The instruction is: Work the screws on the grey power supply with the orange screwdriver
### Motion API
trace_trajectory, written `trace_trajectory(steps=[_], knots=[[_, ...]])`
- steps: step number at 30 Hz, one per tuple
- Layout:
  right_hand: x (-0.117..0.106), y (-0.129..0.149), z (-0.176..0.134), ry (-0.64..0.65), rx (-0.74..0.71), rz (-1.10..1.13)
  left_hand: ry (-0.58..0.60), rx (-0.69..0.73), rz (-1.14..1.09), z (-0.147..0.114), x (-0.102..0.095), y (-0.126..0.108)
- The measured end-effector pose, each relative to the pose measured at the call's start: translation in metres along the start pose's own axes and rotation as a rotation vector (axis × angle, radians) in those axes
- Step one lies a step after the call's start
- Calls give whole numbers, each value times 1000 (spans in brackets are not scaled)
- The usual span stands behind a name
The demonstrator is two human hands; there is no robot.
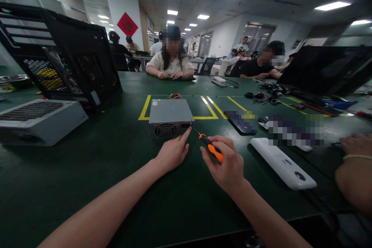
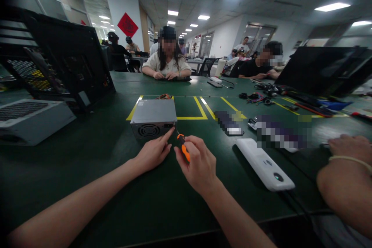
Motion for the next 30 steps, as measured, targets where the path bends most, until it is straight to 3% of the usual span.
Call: trace_trajectory(steps=[4, 11, 14, 21, 30], knots=[[0, 2, 0, 10, -35, 42, 2, -6, 6, 0, 0, 0], [1, -4, -2, 15, 90, 81, 34, -28, -1, 0, -1, -1], [2, -3, -2, 65, 76, 53, 18, -22, -7, 0, -1, -1], [1, 1, -1, 50, -25, 125, 6, -15, 1, -1, 0, 0], [1, 2, -1, 85, 15, 196, -32, -18, -9, -1, -2, 0]])
Point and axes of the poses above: each hand's wrist, its own z-axis towards the middle knuckle, its own x-axis out of the palm, y = z × x, the point moved 4 cm from there along z, towards the middle knuckle, and after that the axes turned 14 degrees about y, right-handed, at the moved point
